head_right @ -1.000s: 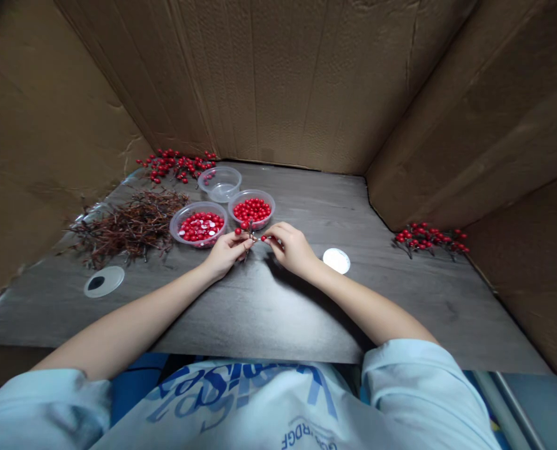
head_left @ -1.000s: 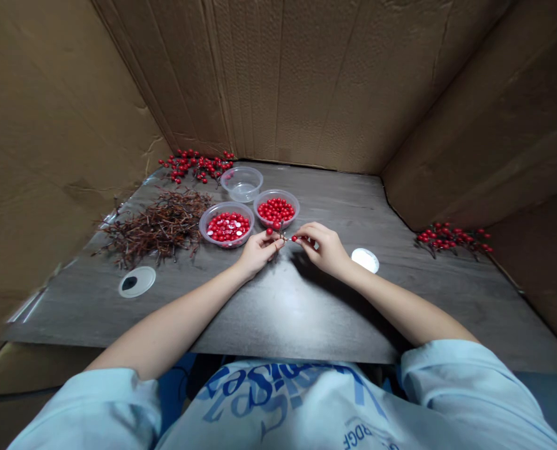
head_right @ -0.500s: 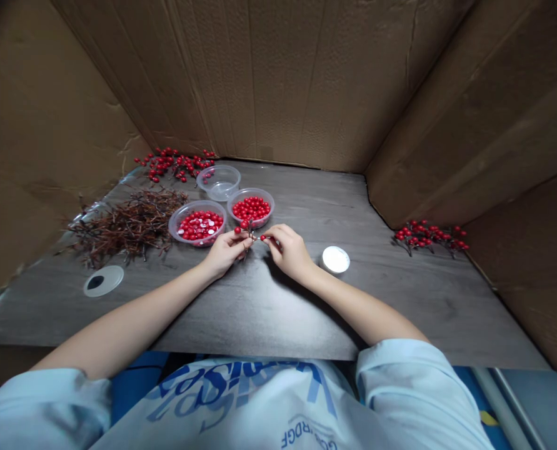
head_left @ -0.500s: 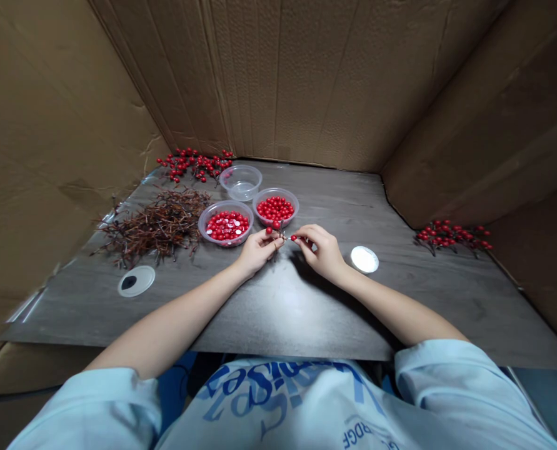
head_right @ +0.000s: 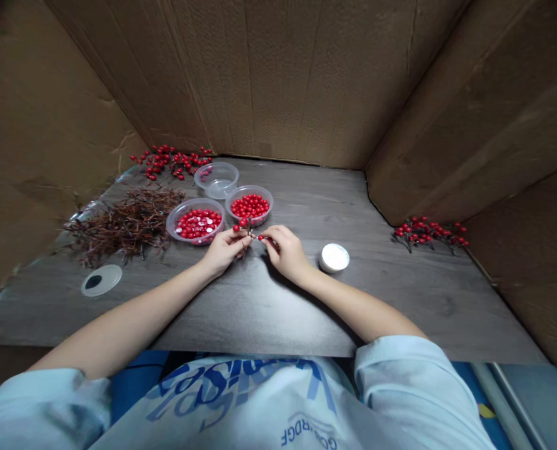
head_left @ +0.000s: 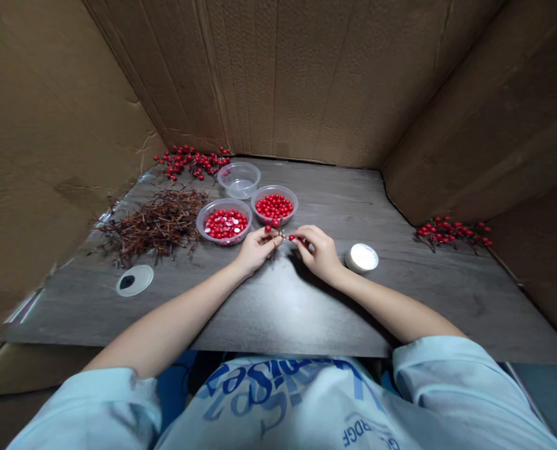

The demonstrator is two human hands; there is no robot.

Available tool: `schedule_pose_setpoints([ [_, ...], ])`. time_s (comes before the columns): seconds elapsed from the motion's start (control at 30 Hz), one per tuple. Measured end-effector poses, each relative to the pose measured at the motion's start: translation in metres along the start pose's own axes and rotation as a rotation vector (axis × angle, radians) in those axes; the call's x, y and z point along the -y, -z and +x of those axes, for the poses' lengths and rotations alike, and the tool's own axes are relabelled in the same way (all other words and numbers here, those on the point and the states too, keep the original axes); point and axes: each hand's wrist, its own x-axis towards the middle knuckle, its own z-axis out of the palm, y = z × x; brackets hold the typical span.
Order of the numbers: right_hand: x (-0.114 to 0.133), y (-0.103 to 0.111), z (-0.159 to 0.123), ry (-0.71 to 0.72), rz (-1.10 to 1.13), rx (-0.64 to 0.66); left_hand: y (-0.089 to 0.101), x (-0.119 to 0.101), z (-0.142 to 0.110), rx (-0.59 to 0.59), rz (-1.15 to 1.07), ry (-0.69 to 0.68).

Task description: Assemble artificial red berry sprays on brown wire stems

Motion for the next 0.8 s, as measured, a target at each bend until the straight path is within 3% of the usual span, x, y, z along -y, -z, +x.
schedule_pose_setpoints([
  [0.27, -0.0025, -0.0051, -0.0028, 0.007, 0.019, -0.096, -0.0018, -0.0016, -0.0011, 0.005, -0.010, 0.017],
  [0.8, -0.0023, -0.0074, -0.0031, 0.022, 0.028, -0.095, 0.0000, -0.0004, -0.0009, 0.026, 0.012, 0.002],
])
